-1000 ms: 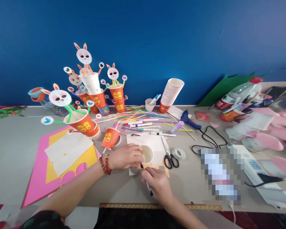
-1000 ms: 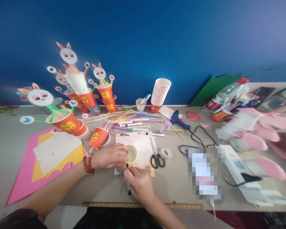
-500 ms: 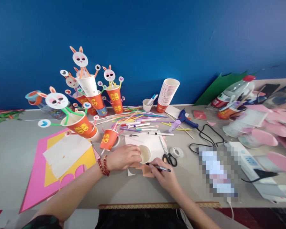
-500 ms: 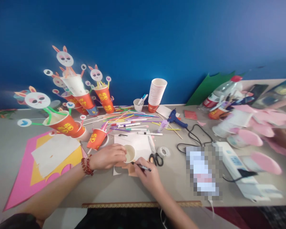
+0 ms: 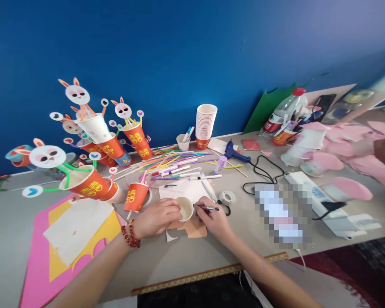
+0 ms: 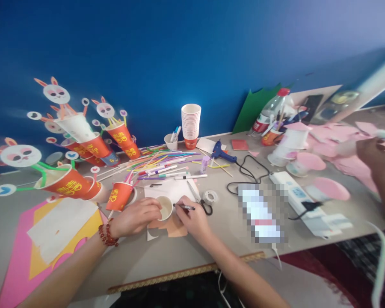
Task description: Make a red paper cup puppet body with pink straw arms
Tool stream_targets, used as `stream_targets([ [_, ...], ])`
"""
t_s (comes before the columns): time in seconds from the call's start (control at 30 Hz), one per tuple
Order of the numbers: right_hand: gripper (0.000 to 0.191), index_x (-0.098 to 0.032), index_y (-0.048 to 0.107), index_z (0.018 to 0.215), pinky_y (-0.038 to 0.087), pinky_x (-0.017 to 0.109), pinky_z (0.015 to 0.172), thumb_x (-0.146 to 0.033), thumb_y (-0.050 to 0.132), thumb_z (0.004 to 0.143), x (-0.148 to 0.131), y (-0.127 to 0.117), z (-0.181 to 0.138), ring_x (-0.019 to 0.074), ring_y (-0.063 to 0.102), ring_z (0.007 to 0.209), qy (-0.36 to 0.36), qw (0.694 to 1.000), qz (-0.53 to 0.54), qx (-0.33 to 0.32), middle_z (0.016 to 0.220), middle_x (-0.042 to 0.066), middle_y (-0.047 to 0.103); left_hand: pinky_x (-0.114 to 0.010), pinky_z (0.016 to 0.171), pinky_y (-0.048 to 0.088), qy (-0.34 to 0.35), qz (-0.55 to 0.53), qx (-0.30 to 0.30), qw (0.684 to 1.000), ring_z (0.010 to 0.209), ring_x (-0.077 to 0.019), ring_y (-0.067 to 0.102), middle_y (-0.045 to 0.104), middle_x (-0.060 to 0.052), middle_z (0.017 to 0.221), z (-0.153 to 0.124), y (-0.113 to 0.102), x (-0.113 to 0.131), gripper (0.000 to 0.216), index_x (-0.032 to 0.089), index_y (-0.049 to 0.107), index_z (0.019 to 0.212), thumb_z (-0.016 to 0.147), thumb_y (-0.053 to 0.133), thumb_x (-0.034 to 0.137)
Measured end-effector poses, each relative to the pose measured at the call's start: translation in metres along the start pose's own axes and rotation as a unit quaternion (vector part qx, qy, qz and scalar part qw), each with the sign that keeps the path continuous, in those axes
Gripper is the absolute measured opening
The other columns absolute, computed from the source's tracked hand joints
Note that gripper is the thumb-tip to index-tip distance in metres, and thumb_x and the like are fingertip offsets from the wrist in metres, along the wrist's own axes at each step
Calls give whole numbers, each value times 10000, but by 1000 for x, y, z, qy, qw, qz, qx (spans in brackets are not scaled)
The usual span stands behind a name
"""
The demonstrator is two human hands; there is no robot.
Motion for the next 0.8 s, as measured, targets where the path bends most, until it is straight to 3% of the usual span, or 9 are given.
stream_targets([
  [0.2,151,-216,545,767,420,245,590,-223,497,910,-6,1,1,145,542,580,-10,1000,-27,-13,668,-24,549,-377,944,462,1,-6,-2,1000,1112,-241,553,667,-95,1040,0,0,0,256,198,580,1034,882,424,65],
  [0.4,200,-214,491,730,352,231,569,-245,483,927,-12,2,-21,125,444,548,-27,997,-67,-11,606,-44,468,-376,931,463,-5,-12,-1,1000,1110,-241,554,670,-92,1032,2,-2,0,235,196,581,1017,908,411,77],
  [0.67,228,-220,416,702,294,218,542,-161,463,917,-37,18,-42,105,410,534,-114,983,-146,-11,603,-53,462,-380,950,449,-6,-17,-10,1000,1118,-242,541,669,-88,1050,0,3,-1,217,199,582,1028,918,424,99],
  [0.8,220,-219,449,699,327,221,542,-206,474,917,-34,17,-41,110,437,527,-91,989,-120,-4,586,-50,489,-372,941,450,-3,-12,-6,1000,1109,-238,546,674,-86,1043,0,2,-1,223,196,587,1026,919,419,96],
])
Point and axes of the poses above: each hand's wrist, its own z-axis towards the middle knuckle, its own y-axis out of the palm, x = y × z, the point moved 10 cm from there along z, towards the middle knuckle
